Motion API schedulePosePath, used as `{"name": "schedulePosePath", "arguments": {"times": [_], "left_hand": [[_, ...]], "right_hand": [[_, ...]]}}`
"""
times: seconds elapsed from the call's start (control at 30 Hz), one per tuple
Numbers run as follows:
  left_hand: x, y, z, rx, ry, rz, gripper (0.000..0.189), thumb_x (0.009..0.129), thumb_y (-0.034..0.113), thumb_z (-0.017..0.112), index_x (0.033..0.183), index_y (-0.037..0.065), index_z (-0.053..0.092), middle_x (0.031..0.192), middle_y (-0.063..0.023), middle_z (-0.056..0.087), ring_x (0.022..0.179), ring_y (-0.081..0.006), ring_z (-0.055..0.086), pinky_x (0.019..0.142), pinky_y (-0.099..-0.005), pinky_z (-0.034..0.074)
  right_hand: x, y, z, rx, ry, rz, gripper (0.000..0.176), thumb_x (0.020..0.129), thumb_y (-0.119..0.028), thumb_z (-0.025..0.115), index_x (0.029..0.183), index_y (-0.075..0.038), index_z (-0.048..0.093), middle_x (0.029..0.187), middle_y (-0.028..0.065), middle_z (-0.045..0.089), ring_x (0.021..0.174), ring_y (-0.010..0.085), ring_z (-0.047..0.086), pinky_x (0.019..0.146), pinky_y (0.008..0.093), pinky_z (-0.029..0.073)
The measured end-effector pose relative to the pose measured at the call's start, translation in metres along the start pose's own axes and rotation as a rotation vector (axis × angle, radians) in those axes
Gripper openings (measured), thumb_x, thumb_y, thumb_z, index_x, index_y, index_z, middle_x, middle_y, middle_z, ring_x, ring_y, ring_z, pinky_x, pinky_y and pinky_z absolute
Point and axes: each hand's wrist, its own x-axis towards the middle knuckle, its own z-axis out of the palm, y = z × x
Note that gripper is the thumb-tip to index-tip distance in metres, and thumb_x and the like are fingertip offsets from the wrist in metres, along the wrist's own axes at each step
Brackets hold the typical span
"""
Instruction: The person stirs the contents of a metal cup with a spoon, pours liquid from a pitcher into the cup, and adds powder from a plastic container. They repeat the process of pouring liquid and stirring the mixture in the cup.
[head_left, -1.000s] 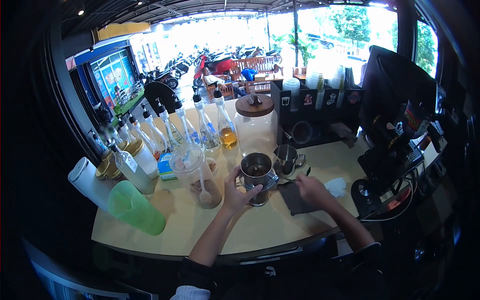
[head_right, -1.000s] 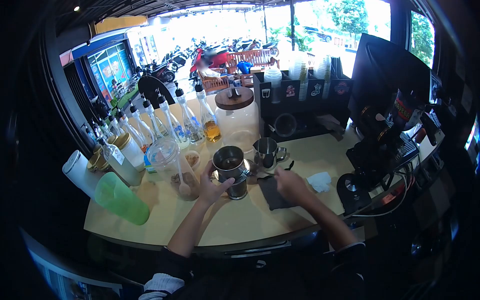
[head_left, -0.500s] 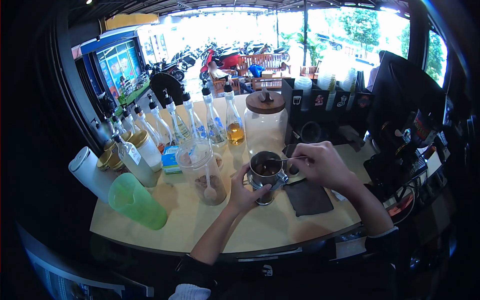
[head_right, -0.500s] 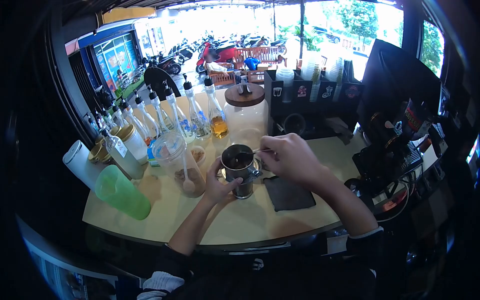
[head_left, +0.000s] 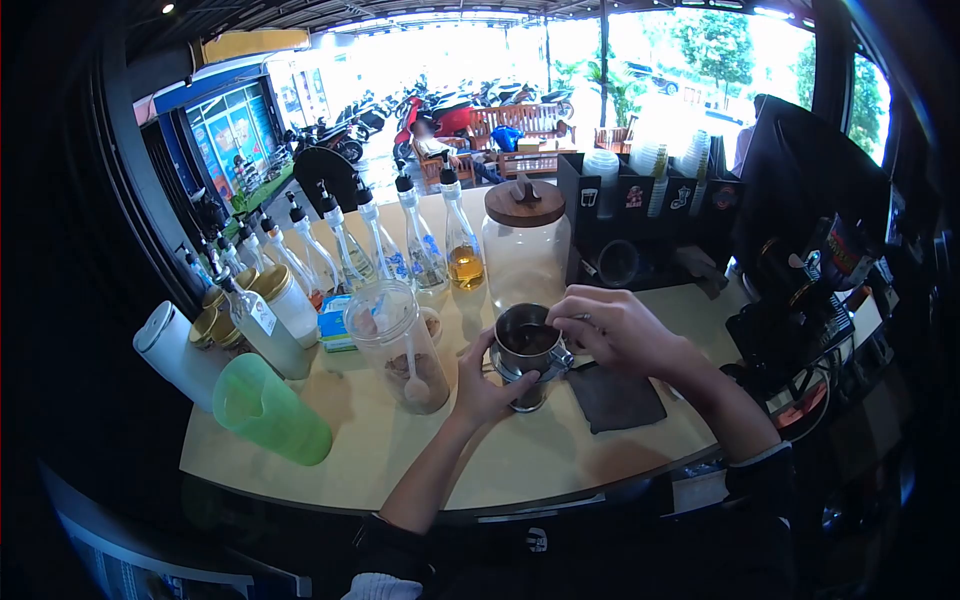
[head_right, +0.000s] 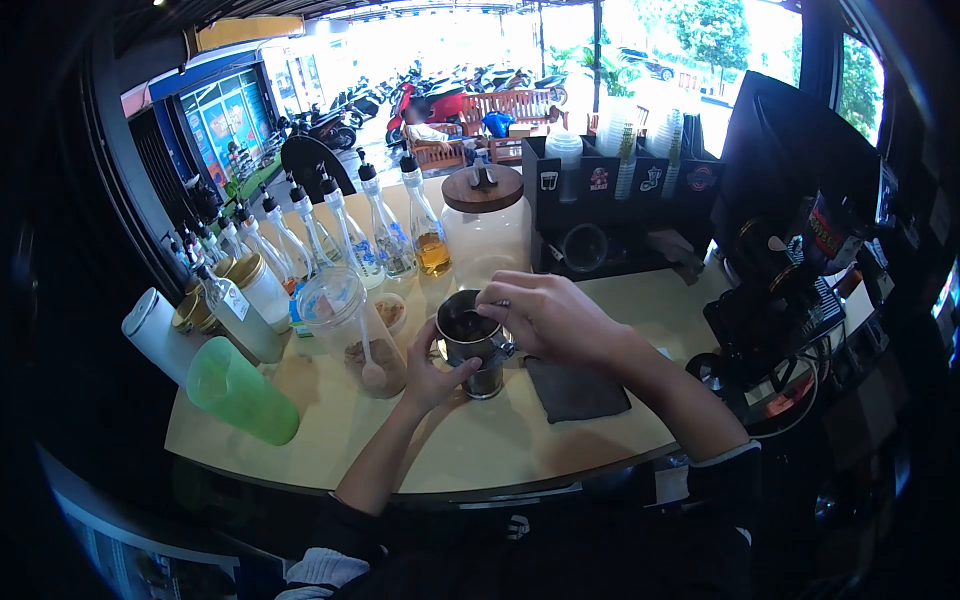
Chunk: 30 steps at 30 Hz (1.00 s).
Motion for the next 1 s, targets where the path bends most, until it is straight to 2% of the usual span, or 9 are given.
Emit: {"name": "schedulePosePath", "arguments": {"times": [0.13,0.2,0.5,0.9,1.0], "left_hand": [[0.000,-0.001,-0.001,0.011,-0.009,-0.020,0.069,0.063,0.031,0.083,0.118,0.002,0.055,0.105,-0.0116,0.064,0.102,-0.0234,0.061,0.093,-0.0367,0.045],[0.000,0.003,-0.001,0.013,-0.016,-0.030,0.068,0.062,0.031,0.083,0.117,0.002,0.056,0.106,-0.0117,0.064,0.103,-0.0236,0.061,0.093,-0.0367,0.045],[0.000,0.004,-0.001,0.020,-0.004,-0.025,0.067,0.062,0.031,0.083,0.116,0.002,0.056,0.106,-0.0111,0.064,0.103,-0.0241,0.061,0.093,-0.0368,0.046],[0.001,0.008,-0.001,-0.015,-0.017,-0.045,0.067,0.062,0.029,0.083,0.117,0.002,0.056,0.106,-0.0113,0.064,0.103,-0.0235,0.061,0.093,-0.0362,0.045],[0.000,0.010,-0.002,0.024,-0.024,-0.040,0.066,0.062,0.027,0.083,0.116,0.002,0.056,0.106,-0.0117,0.064,0.103,-0.0237,0.061,0.093,-0.0362,0.045]], "right_hand": [[0.000,0.004,0.001,-0.072,-0.002,0.047,0.011,0.086,-0.008,0.062,0.094,-0.001,0.061,0.086,0.0113,0.061,0.075,0.0324,0.062,0.066,0.0399,0.051],[-0.003,0.009,0.006,-0.038,0.005,-0.044,0.010,0.085,-0.007,0.062,0.093,-0.001,0.061,0.086,0.0107,0.061,0.075,0.0314,0.063,0.065,0.0393,0.051],[-0.007,0.013,0.008,-0.064,0.065,-0.129,0.015,0.081,-0.005,0.065,0.094,-0.003,0.059,0.087,0.0096,0.061,0.075,0.0305,0.063,0.063,0.0379,0.052],[-0.016,0.018,0.022,-0.209,0.128,-0.160,0.021,0.077,-0.004,0.067,0.095,-0.004,0.056,0.081,0.0080,0.056,0.069,0.0261,0.061,0.057,0.0352,0.051],[-0.019,0.010,0.026,-0.198,0.055,-0.254,0.023,0.076,-0.004,0.068,0.096,-0.005,0.056,0.081,0.0075,0.055,0.069,0.0256,0.061,0.056,0.0352,0.051]]}}
